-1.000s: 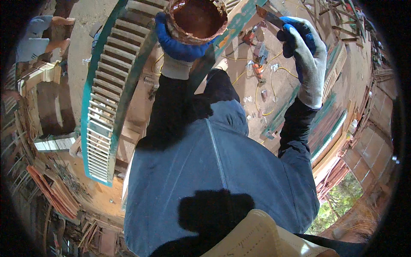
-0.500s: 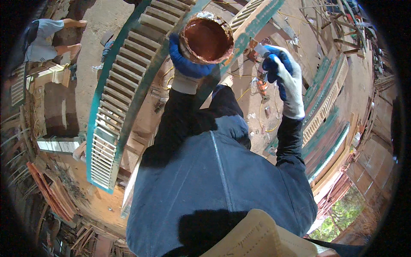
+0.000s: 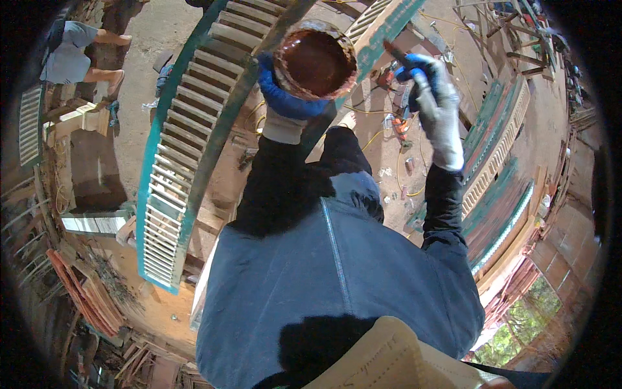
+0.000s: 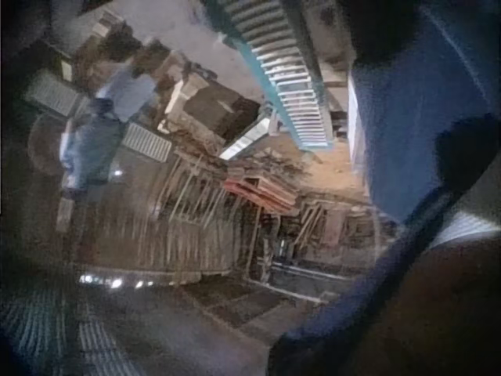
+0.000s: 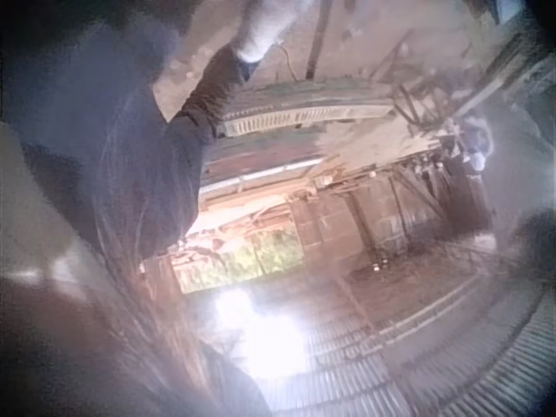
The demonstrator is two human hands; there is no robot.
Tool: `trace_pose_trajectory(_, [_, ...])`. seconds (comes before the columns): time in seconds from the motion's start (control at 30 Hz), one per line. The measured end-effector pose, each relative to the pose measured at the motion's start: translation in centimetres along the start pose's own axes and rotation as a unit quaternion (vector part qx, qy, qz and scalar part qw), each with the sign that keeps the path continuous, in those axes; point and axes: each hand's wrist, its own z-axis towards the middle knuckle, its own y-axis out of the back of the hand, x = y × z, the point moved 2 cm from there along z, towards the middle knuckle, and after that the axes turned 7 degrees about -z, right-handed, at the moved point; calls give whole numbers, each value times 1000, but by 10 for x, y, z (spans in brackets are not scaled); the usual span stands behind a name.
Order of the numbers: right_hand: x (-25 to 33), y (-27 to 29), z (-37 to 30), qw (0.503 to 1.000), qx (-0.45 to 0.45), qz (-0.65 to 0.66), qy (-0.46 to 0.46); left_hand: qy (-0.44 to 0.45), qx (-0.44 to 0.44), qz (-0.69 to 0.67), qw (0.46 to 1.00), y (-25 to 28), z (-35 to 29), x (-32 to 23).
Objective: The person applies a brown paste-like substance from a small container onto the edges of wooden slats using a small tool. They repeatedly dip the tool into the container and spread the substance along the edges of the slats on a green-framed wooden structure.
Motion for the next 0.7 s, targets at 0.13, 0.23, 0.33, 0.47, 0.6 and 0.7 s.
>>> trace_pose_trajectory(0.13, [-79, -32, -12, 955, -9, -184, 231, 22, 115, -85, 989, 21, 12, -18])
trace_pose_trajectory(0.23, [-83, -46, -12, 924, -25, -276, 263, 53, 192, -154, 968, 30, 11, -27])
trace_pose_trajectory(0.33, [-97, -50, -9, 899, -35, -332, 285, 42, 182, -163, 969, 41, 17, -30])
trace_pose_trajectory(0.47, [-107, -54, -10, 863, -40, -393, 314, 51, 198, -133, 970, 36, 15, -28])
trace_pose_trajectory(0.6, [-105, -52, -12, 844, -68, -420, 326, 47, 163, -94, 981, 58, 18, -35])
trace_pose_trajectory(0.7, [-111, -45, -15, 835, -40, -449, 314, -49, -16, 101, 994, 21, 10, -13])
